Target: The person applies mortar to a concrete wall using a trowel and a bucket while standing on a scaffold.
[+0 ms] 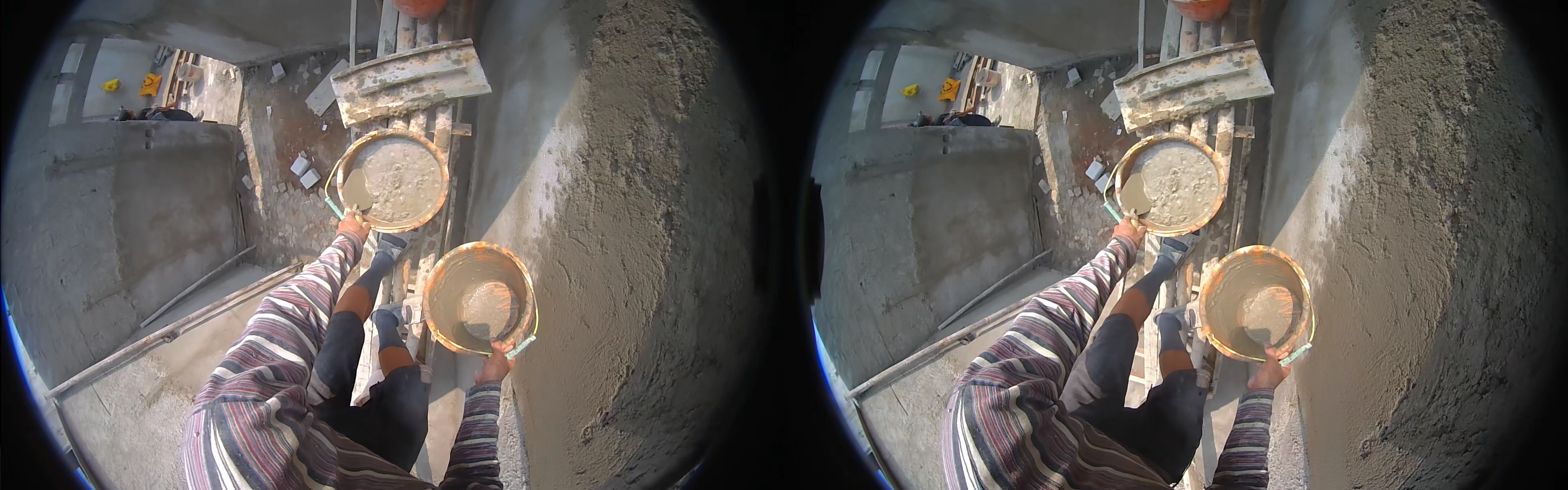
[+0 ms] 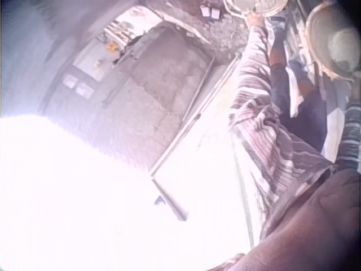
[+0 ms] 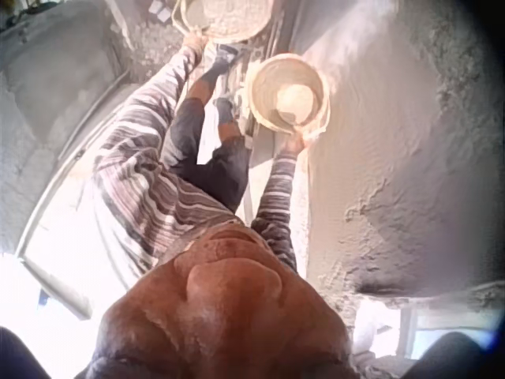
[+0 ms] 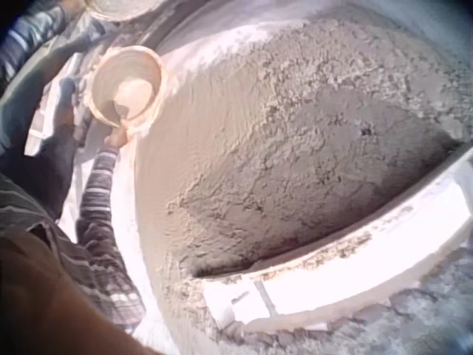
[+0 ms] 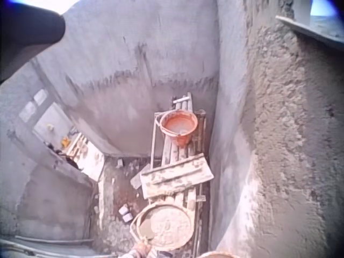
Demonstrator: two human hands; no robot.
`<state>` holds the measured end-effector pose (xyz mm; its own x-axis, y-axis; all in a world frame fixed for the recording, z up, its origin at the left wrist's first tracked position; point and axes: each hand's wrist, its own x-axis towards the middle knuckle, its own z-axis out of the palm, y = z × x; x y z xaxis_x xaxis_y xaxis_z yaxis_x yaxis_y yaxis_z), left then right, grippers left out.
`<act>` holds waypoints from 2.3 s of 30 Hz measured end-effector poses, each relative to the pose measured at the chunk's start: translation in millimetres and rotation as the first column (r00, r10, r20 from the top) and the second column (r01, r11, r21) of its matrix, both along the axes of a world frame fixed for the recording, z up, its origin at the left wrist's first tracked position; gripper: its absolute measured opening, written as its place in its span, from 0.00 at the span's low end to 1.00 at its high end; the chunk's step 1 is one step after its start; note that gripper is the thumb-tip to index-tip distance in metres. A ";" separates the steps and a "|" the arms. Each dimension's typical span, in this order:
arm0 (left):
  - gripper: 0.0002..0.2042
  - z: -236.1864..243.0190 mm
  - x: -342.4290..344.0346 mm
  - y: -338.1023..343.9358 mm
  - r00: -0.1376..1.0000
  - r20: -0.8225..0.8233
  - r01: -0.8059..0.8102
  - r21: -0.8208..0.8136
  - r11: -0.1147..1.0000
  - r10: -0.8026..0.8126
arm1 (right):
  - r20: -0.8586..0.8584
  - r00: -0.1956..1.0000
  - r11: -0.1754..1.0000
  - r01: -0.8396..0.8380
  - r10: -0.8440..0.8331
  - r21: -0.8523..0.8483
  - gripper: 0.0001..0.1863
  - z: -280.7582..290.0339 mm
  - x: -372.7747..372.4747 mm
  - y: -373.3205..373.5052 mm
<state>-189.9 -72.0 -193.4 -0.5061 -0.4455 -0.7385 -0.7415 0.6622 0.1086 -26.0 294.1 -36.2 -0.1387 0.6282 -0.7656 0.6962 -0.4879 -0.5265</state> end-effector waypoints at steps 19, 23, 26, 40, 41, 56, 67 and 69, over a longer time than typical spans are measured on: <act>0.16 -47.1 16.6 46.0 0.763 -0.152 -0.379 0.681 0.626 0.628 | -0.041 0.991 0.992 -0.124 0.124 0.008 0.31 -12.9 -41.5 -7.0; 0.27 -53.1 31.2 19.8 0.872 -0.203 -0.230 0.633 0.739 0.446 | 0.044 0.982 0.982 -0.186 0.184 0.022 0.30 -5.9 -59.1 -4.9; 0.23 -10.7 21.6 7.1 0.893 -0.397 0.053 0.559 0.828 0.210 | 0.059 0.973 0.974 -0.225 0.224 0.009 0.30 -4.5 -69.9 -8.4; 0.16 150.0 70.3 86.2 0.688 -0.259 0.721 0.355 0.596 -0.678 | -0.039 0.990 0.991 -0.137 0.137 0.007 0.34 18.1 -86.0 -63.7; 0.16 151.7 71.9 82.6 0.718 -0.271 0.695 0.332 0.638 -0.641 | -0.056 0.990 0.992 -0.129 0.129 -0.002 0.34 16.3 -83.7 -62.2; 0.15 -65.2 -52.7 111.6 0.822 -0.022 -0.475 0.526 0.706 0.569 | -0.067 0.983 0.984 0.170 -0.174 -0.053 0.27 -33.0 -3.5 -22.9; 0.15 -56.5 -16.4 124.5 0.605 -0.075 -0.469 0.772 0.430 0.793 | -0.150 0.985 0.996 0.083 -0.088 -0.039 0.25 -17.5 -5.6 -26.4; 0.14 -57.2 -17.5 121.5 0.599 -0.083 -0.462 0.777 0.428 0.796 | -0.196 0.980 0.999 0.017 -0.022 -0.030 0.26 -9.2 -20.7 -35.3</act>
<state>-207.4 49.5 -250.7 -0.5806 -0.2780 -0.7653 -0.6792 -0.3531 0.6435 -46.6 258.8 -45.4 -0.2759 0.6105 -0.7424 0.5710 -0.5172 -0.6375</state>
